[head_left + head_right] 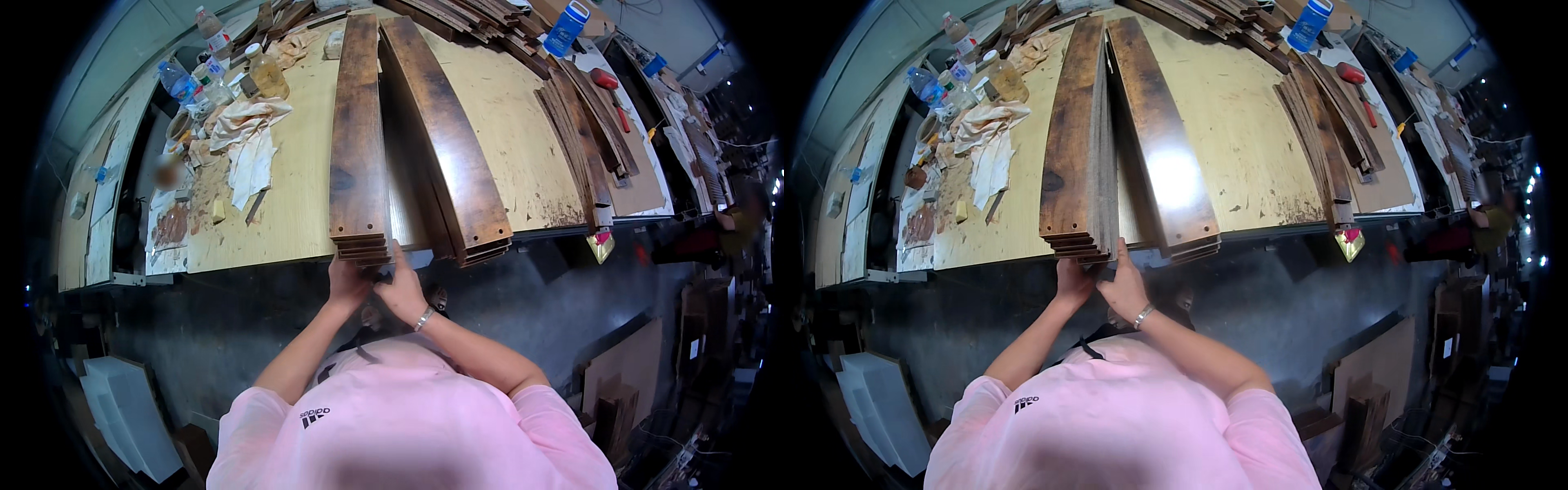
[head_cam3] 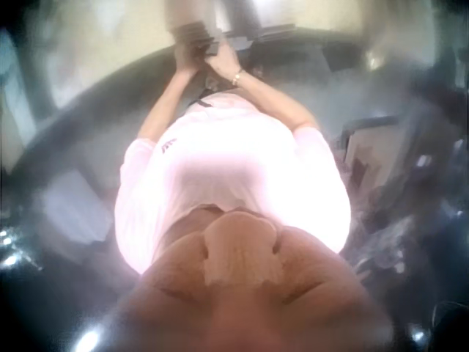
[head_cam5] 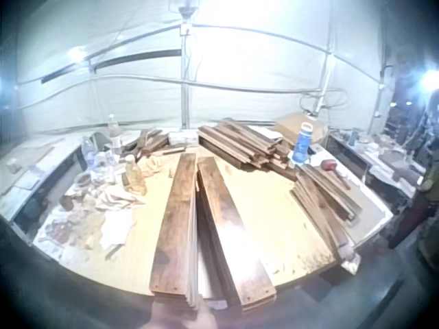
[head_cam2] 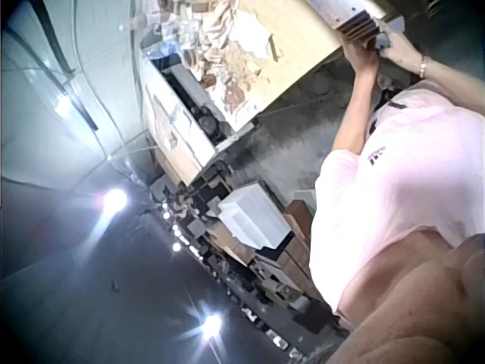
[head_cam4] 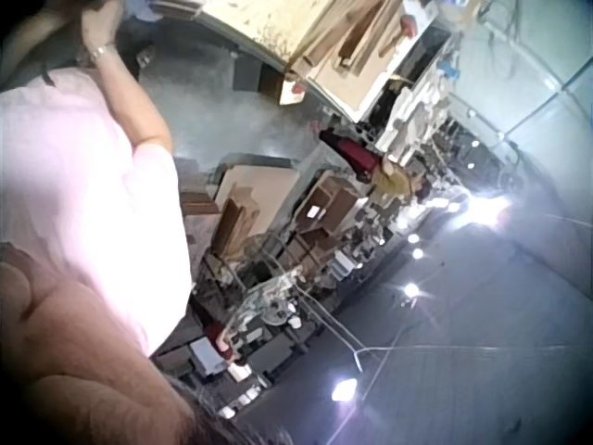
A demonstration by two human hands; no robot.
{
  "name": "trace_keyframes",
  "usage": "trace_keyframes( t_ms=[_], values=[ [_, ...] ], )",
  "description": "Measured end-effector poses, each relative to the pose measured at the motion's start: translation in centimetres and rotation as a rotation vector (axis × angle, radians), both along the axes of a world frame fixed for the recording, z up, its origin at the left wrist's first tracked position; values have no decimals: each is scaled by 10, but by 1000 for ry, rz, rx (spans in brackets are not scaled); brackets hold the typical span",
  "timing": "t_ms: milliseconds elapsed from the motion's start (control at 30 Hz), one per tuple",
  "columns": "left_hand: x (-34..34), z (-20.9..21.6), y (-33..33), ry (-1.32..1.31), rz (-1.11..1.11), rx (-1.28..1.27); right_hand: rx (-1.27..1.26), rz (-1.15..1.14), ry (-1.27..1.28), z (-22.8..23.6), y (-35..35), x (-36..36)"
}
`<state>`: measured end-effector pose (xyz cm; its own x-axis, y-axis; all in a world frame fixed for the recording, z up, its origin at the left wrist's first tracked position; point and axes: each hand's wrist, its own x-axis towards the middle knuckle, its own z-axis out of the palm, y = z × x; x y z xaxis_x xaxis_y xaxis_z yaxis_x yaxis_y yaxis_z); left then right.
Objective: The person wipes a series of wooden furniture strips using a cloth, then picks up and stacks the strips at the end.
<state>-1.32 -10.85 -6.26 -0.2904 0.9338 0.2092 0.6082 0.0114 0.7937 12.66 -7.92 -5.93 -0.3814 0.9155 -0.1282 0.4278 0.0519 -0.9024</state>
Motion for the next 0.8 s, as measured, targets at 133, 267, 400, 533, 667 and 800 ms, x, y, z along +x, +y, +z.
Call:
trace_keyframes(
  t_ms=[133,267,400,533,667,800],
  values=[
    [-16,4,-8,-25,-51,-12,-93,-7,40,8,-12,-12],
    [-46,7,-21,-16,-206,-122,-142,-9,182,3,-6,7],
    [-73,58,-24,-292,-290,-151,-111,-84,620,70,-6,10],
    [-62,111,-26,-226,-318,-14,-12,55,612,113,-1,-14],
    [-62,124,-19,-24,-263,98,112,54,565,123,11,-36],
    [-46,119,-17,-67,-281,49,182,2,562,128,10,-47]
  ],
)
